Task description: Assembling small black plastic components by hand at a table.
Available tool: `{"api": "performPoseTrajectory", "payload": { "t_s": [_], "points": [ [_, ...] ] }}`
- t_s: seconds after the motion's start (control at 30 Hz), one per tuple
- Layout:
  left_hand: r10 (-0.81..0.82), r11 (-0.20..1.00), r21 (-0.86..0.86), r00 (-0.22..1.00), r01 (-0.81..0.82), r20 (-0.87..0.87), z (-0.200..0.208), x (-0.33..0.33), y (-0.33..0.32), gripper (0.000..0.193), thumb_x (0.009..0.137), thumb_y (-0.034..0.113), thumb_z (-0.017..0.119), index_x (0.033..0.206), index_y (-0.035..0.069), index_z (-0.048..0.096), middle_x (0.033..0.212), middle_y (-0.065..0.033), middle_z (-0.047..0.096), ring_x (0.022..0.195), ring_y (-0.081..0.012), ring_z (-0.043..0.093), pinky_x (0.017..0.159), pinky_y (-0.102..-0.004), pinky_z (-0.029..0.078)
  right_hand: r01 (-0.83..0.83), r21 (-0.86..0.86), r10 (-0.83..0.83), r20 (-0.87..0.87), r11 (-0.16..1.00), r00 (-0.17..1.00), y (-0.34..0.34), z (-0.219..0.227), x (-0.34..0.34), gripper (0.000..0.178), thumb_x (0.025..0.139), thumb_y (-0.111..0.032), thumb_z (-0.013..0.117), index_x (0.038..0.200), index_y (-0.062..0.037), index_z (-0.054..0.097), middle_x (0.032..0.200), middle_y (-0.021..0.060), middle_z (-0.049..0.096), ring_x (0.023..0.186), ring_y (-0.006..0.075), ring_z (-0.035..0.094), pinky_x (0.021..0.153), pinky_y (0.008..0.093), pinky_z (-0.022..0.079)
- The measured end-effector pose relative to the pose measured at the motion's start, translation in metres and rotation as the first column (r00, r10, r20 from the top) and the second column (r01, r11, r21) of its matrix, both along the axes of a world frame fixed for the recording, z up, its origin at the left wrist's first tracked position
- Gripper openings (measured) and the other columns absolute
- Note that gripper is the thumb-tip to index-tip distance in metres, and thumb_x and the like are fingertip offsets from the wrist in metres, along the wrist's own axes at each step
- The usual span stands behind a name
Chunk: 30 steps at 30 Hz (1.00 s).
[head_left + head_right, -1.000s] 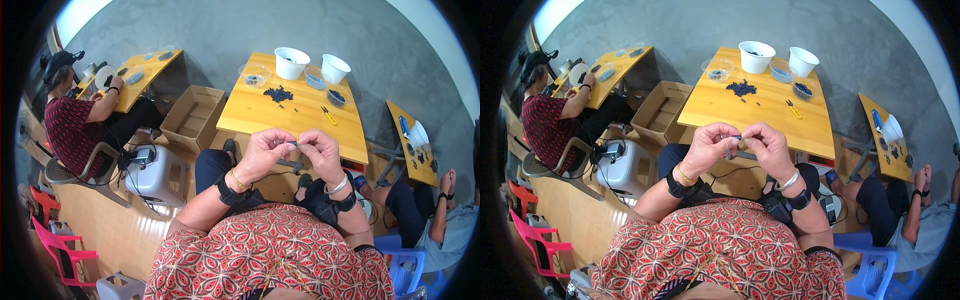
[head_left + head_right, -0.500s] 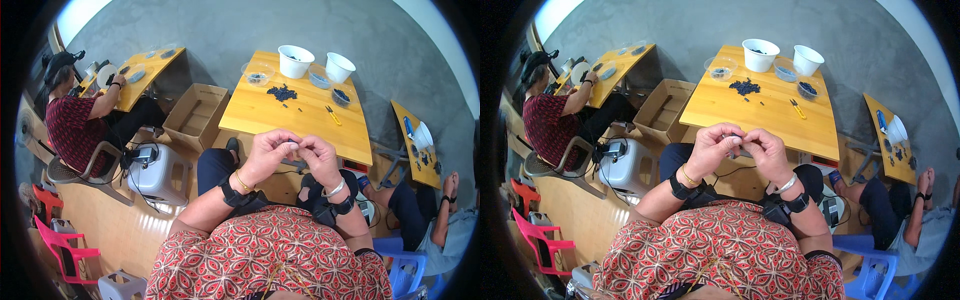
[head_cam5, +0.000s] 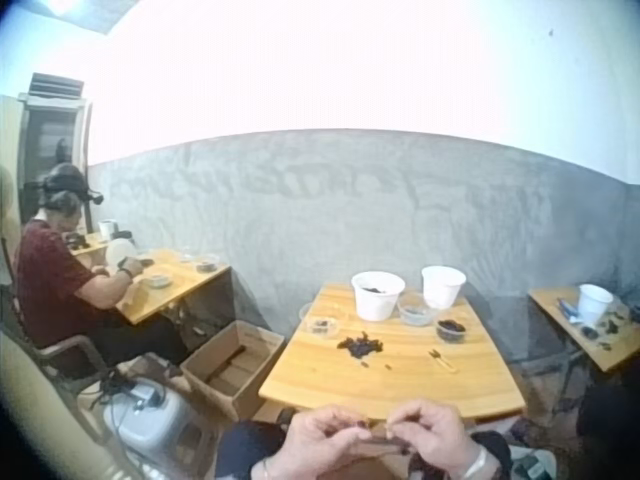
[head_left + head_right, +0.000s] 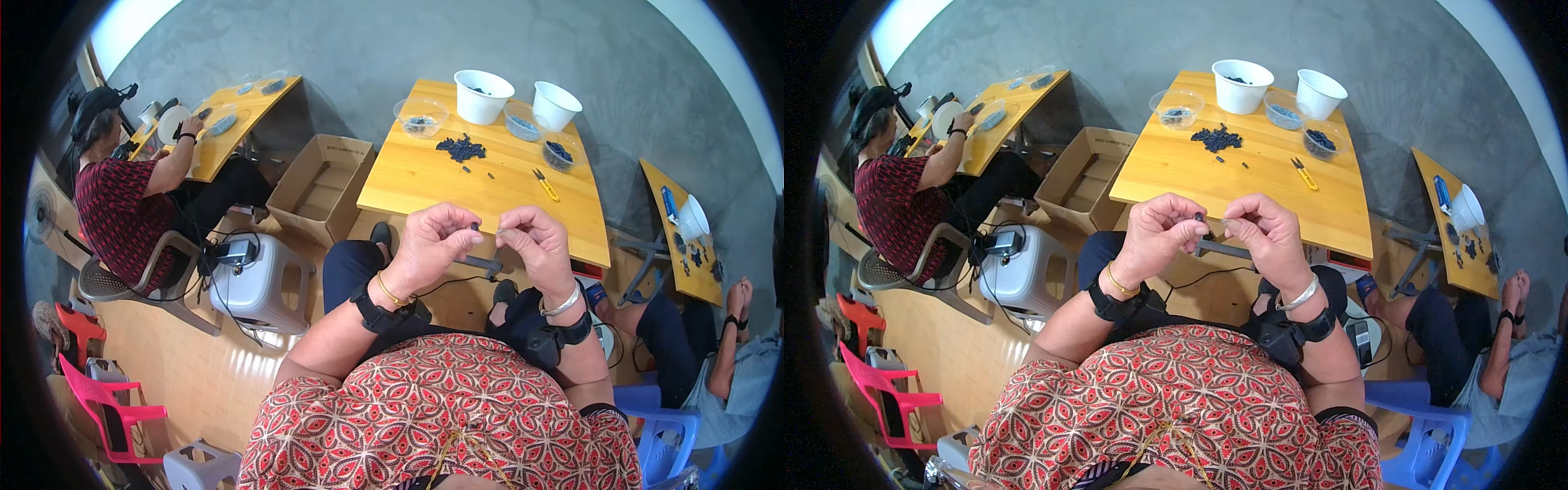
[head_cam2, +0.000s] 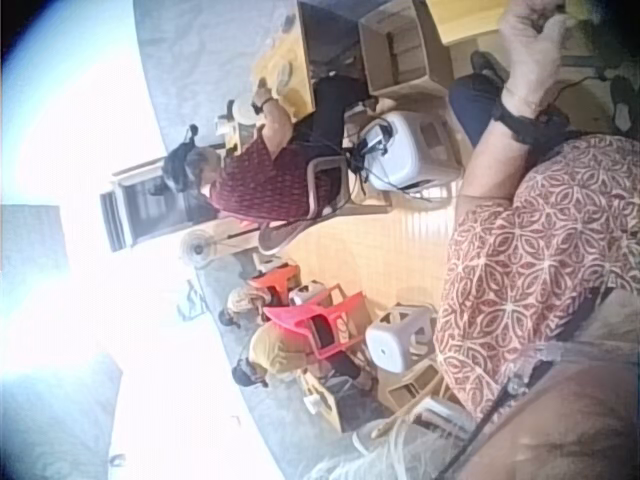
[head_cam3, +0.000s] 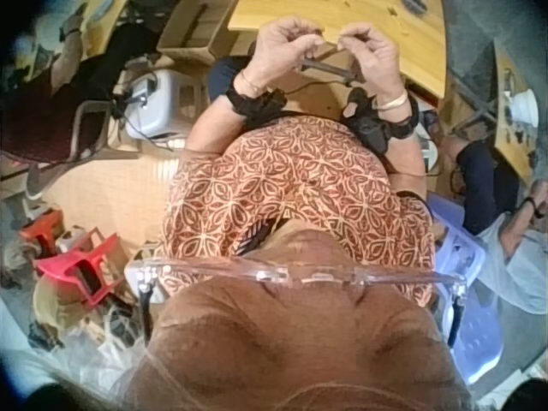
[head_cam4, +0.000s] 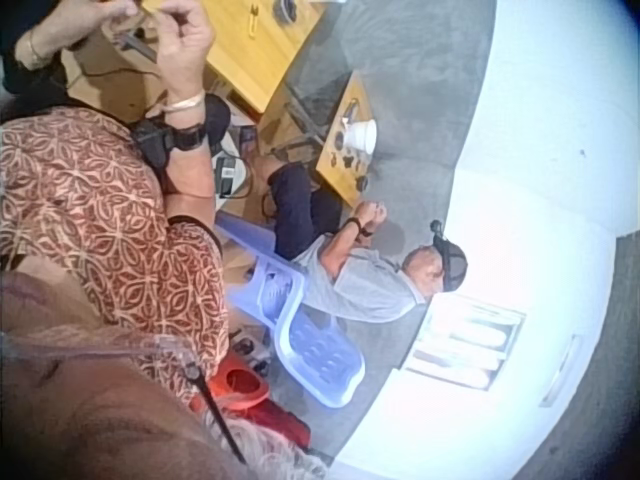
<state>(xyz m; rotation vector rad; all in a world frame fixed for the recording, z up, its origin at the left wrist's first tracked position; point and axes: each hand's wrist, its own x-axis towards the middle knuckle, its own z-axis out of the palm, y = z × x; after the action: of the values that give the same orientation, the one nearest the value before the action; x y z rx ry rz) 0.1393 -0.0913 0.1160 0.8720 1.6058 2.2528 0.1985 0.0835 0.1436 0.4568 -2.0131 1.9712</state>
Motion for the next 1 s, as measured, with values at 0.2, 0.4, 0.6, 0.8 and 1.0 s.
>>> {"api": "performPoseTrajectory", "payload": {
  "t_s": [0.2, 0.4, 0.6, 0.8, 1.0],
  "points": [
    [-0.004, 1.000, 0.022, 1.000, 0.005, -0.026, -0.007, 0.001, 0.002, 0.013, 0.080, -0.001, 0.063, 0.093, 0.000, 0.064, 0.075, -0.0024, 0.061, 0.060, -0.0055, 0.053, 0.054, -0.0184, 0.045, 0.006, 0.031, -0.005, -0.015, 1.000, 1.000, -0.004, 0.004, -0.001, 0.007, 0.084, 0.003, 0.056, 0.089, -0.0008, 0.057, 0.082, 0.0007, 0.058, 0.073, 0.0066, 0.055, 0.067, 0.0207, 0.047],
    [0.044, 0.999, -0.004, 0.992, -0.045, -0.115, -0.009, -0.001, 0.002, 0.013, 0.081, -0.002, 0.061, 0.094, -0.002, 0.064, 0.079, -0.0031, 0.060, 0.061, -0.0057, 0.050, 0.054, -0.0189, 0.042, 0.024, 0.100, -0.023, -0.017, 0.995, 1.000, -0.008, 0.002, -0.004, 0.007, 0.083, 0.004, 0.055, 0.088, -0.0012, 0.057, 0.080, -0.0011, 0.057, 0.073, 0.0047, 0.053, 0.065, 0.0192, 0.045],
    [0.078, 0.997, -0.008, 0.987, -0.080, -0.137, -0.007, 0.003, 0.004, 0.011, 0.081, 0.000, 0.061, 0.091, 0.000, 0.066, 0.073, 0.0001, 0.059, 0.062, -0.0040, 0.050, 0.056, -0.0196, 0.043, 0.060, 0.193, -0.051, -0.050, 0.979, 0.997, -0.009, -0.001, -0.007, 0.009, 0.082, 0.006, 0.055, 0.086, -0.0014, 0.058, 0.077, -0.0006, 0.056, 0.071, 0.0049, 0.052, 0.063, 0.0197, 0.044],
    [0.069, 0.994, -0.066, 0.983, -0.082, -0.172, -0.009, 0.003, -0.002, 0.010, 0.081, 0.001, 0.062, 0.090, 0.001, 0.066, 0.071, 0.0005, 0.060, 0.061, -0.0038, 0.049, 0.055, -0.0194, 0.042, 0.102, 0.341, -0.055, -0.143, 0.934, 0.988, -0.014, 0.007, -0.003, 0.007, 0.079, 0.007, 0.057, 0.080, 0.0001, 0.059, 0.076, 0.0037, 0.058, 0.069, 0.0098, 0.054, 0.063, 0.0220, 0.044],
    [0.017, 0.995, -0.095, 0.997, -0.024, -0.070, -0.008, 0.001, -0.002, 0.006, 0.082, 0.001, 0.061, 0.087, -0.001, 0.065, 0.069, -0.0006, 0.060, 0.056, -0.0044, 0.050, 0.050, -0.0188, 0.042, 0.074, 0.285, -0.040, -0.123, 0.956, 0.992, -0.014, -0.001, -0.006, 0.006, 0.078, 0.006, 0.058, 0.079, 0.0009, 0.060, 0.075, 0.0053, 0.058, 0.069, 0.0122, 0.055, 0.062, 0.0234, 0.045]
  ]
}}
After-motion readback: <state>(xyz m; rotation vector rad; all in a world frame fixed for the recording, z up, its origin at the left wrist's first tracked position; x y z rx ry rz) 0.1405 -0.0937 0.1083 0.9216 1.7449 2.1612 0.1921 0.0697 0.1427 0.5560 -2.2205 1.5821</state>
